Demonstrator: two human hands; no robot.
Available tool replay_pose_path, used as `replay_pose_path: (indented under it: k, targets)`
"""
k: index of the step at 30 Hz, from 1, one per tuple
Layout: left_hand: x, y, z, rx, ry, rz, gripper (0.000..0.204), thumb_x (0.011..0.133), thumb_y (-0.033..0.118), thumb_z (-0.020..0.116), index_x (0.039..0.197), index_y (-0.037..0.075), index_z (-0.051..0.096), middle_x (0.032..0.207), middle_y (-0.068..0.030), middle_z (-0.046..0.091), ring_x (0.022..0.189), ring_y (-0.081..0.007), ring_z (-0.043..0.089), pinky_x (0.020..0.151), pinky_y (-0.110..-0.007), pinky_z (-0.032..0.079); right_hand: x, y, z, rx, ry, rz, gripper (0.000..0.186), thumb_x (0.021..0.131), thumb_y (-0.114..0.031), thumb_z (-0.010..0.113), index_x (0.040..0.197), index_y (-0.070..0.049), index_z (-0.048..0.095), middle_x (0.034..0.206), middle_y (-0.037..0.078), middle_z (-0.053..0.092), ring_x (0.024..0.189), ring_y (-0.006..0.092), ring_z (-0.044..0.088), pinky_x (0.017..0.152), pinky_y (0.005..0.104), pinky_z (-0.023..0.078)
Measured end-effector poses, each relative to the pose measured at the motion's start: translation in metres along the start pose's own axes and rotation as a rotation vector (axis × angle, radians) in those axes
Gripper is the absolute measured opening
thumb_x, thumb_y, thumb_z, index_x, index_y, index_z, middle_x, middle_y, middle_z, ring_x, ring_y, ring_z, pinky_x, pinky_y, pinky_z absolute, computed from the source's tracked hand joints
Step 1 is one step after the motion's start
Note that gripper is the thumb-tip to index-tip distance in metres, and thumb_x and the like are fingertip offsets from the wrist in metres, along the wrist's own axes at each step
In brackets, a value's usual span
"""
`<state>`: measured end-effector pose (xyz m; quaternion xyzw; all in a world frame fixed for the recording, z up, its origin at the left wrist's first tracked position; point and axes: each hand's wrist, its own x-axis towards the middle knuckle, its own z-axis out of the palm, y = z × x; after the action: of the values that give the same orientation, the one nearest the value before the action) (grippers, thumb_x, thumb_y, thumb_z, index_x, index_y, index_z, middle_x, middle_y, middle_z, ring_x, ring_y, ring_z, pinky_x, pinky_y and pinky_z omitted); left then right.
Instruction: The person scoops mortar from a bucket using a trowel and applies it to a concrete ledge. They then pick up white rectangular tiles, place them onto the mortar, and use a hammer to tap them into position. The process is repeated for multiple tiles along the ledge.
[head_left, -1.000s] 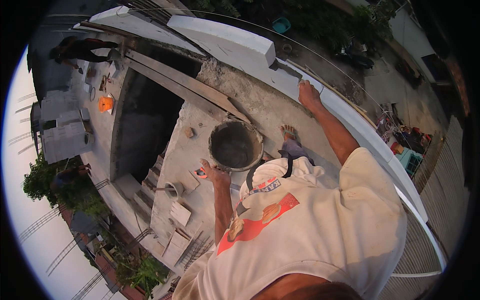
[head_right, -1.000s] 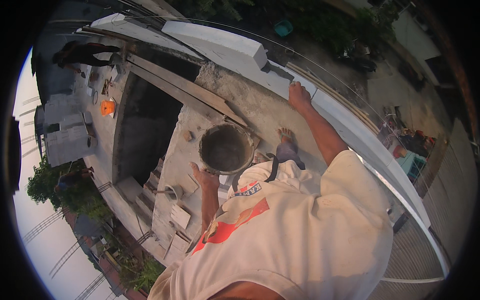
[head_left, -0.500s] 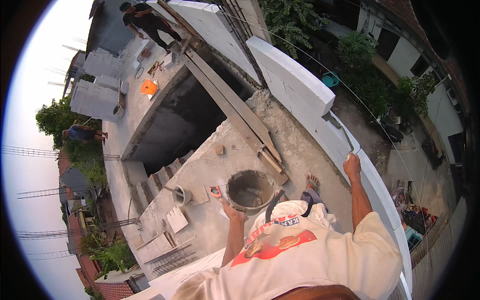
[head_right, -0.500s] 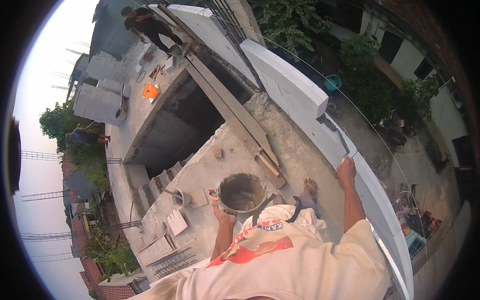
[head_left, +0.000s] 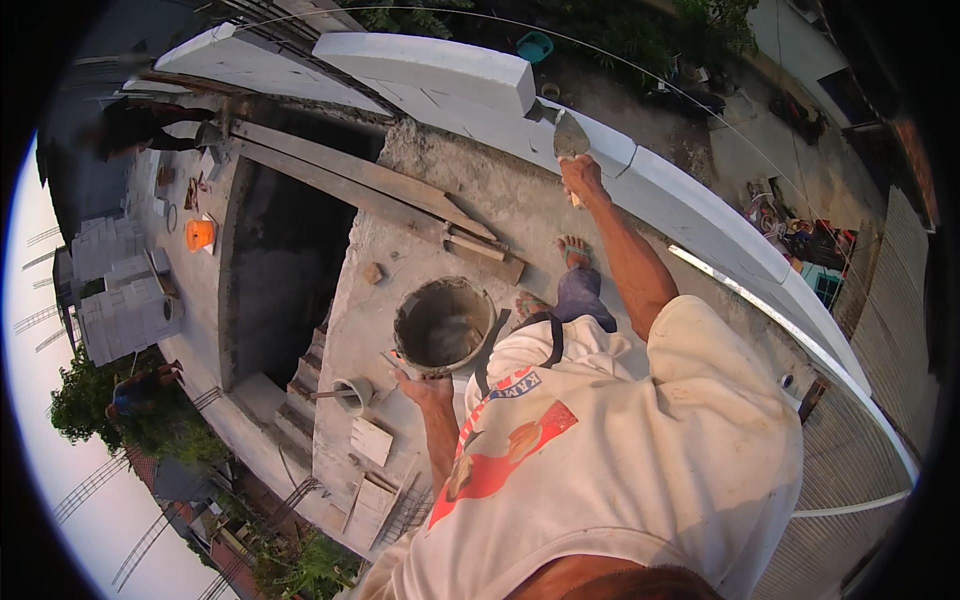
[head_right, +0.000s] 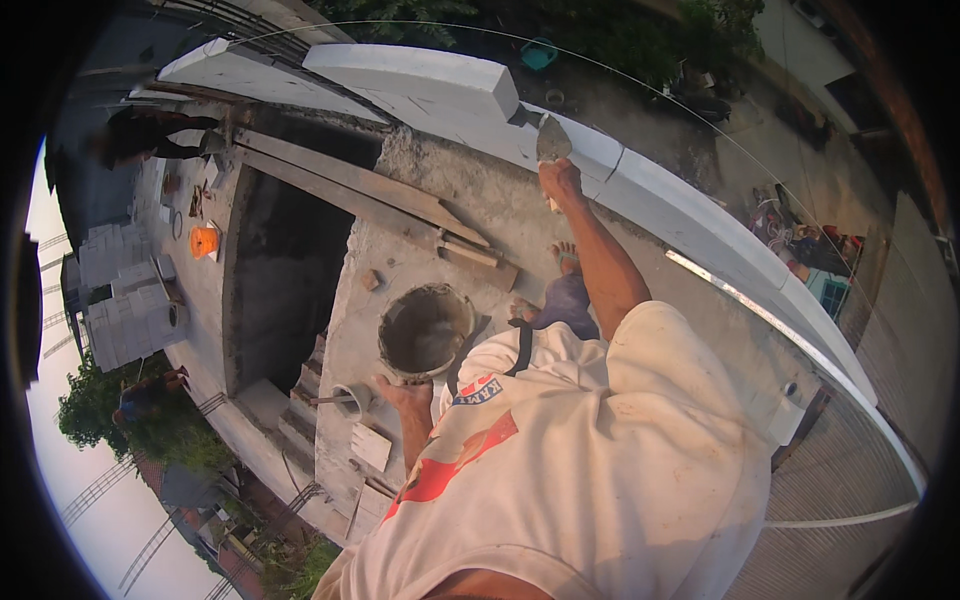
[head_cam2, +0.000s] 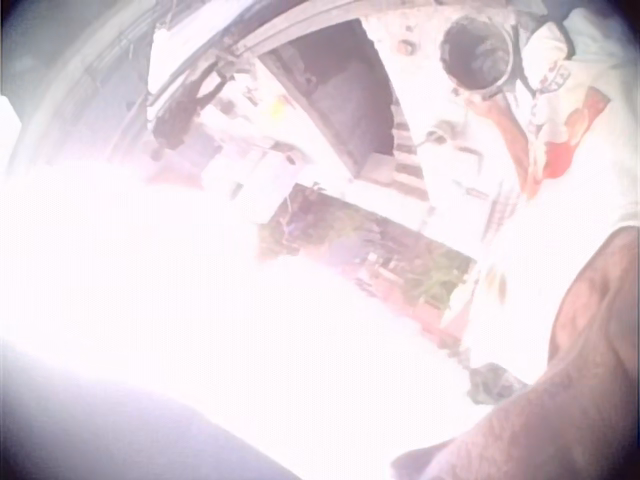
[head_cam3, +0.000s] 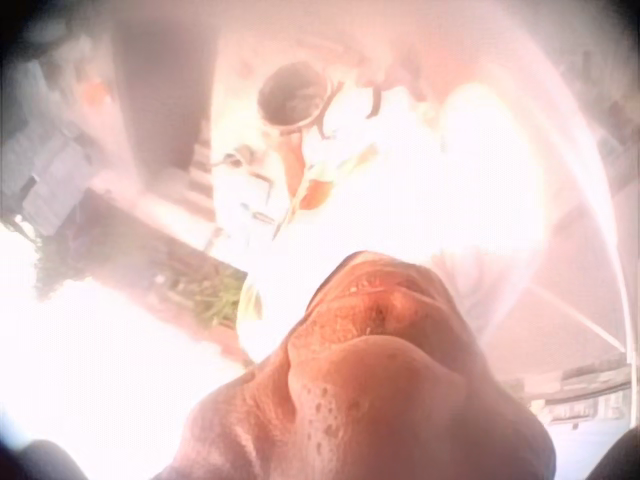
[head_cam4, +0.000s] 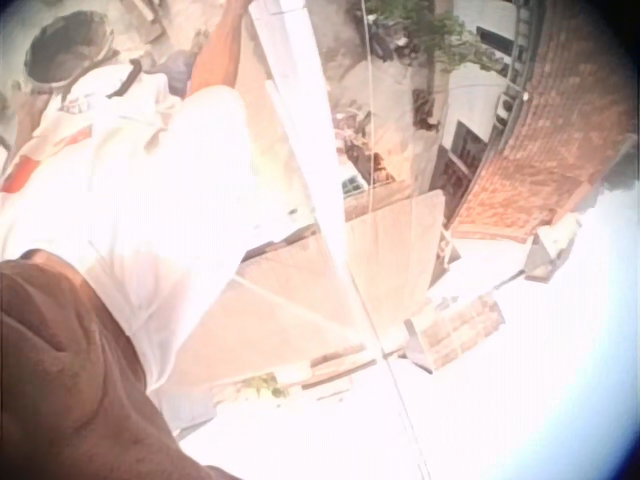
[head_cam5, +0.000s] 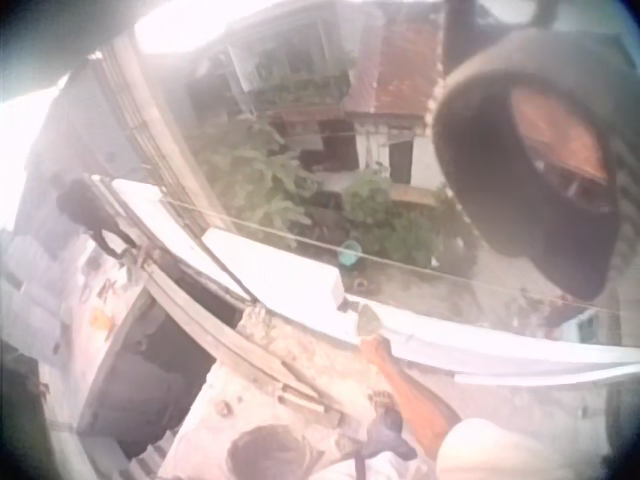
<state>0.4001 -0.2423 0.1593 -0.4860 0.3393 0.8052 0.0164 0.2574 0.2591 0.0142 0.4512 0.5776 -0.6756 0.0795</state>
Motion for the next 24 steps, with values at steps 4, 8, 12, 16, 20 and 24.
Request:
replay_pose_path:
  k: [4, 8, 12, 16, 20, 24]
  targets:
    - [0.004, 0.004, -0.009, 0.001, 0.002, 0.028, 0.099, 0.101, 0.075, 0.043, 0.155, -0.008, 0.04, 0.16, -0.0223, 0.047, 0.147, -0.0389, 0.046, 0.125, -0.055, 0.035, -0.015, 0.045, 0.008, 0.081, 0.217, -0.09, 0.06, 0.101, -0.04, 0.065, 0.139, 0.005, 0.056, 0.067, 0.01, 0.063, 0.052, 0.023, 0.065, 0.044, 0.039, 0.053]
    - [-0.005, 0.002, 0.005, 0.044, 0.05, 0.036, 0.1, 0.1, 0.076, 0.045, 0.155, -0.008, 0.039, 0.159, -0.0221, 0.048, 0.146, -0.0386, 0.047, 0.124, -0.054, 0.036, 0.014, 0.079, -0.006, 0.34, 0.183, -0.009, 0.044, 0.099, -0.043, 0.068, 0.107, -0.001, 0.064, 0.075, 0.011, 0.065, 0.048, 0.023, 0.063, 0.042, 0.0394, 0.054]
    - [-0.005, 0.002, 0.012, 0.045, 0.044, 0.068, 0.099, 0.099, 0.075, 0.047, 0.153, -0.008, 0.041, 0.157, -0.0219, 0.049, 0.146, -0.038, 0.048, 0.124, -0.053, 0.037, -0.011, 0.017, 0.049, 0.074, 0.309, -0.173, 0.048, 0.1, -0.04, 0.066, 0.119, 0.004, 0.064, 0.08, 0.015, 0.07, 0.056, 0.0269, 0.069, 0.047, 0.0399, 0.056]
    - [0.011, 0.01, -0.013, 0.074, -0.077, 0.019, 0.11, 0.094, 0.077, 0.057, 0.16, -0.007, 0.028, 0.167, -0.0205, 0.033, 0.152, -0.036, 0.037, 0.126, -0.055, 0.032, -0.002, -0.024, 0.075, -0.105, 0.23, -0.092, 0.043, 0.1, -0.037, 0.065, 0.11, 0.005, 0.067, 0.085, 0.02, 0.074, 0.062, 0.0316, 0.073, 0.052, 0.0417, 0.058]
    - [0.005, 0.008, -0.002, 0.128, -0.05, 0.036, 0.1, 0.097, 0.076, 0.052, 0.152, -0.006, 0.041, 0.158, -0.0202, 0.047, 0.145, -0.0357, 0.047, 0.122, -0.053, 0.038, -0.019, -0.015, 0.044, -0.151, 0.215, -0.022, 0.043, 0.1, -0.036, 0.064, 0.113, 0.005, 0.067, 0.078, 0.018, 0.072, 0.06, 0.0303, 0.072, 0.051, 0.0422, 0.058]
    - [-0.002, 0.006, 0.012, 0.185, -0.175, 0.036, 0.093, 0.1, 0.074, 0.049, 0.148, -0.005, 0.048, 0.154, -0.0182, 0.053, 0.142, -0.0343, 0.051, 0.119, -0.052, 0.042, -0.025, 0.027, 0.01, 0.047, 0.315, -0.044, 0.043, 0.101, -0.038, 0.065, 0.115, 0.003, 0.064, 0.072, 0.012, 0.065, 0.05, 0.0253, 0.064, 0.045, 0.04, 0.053]
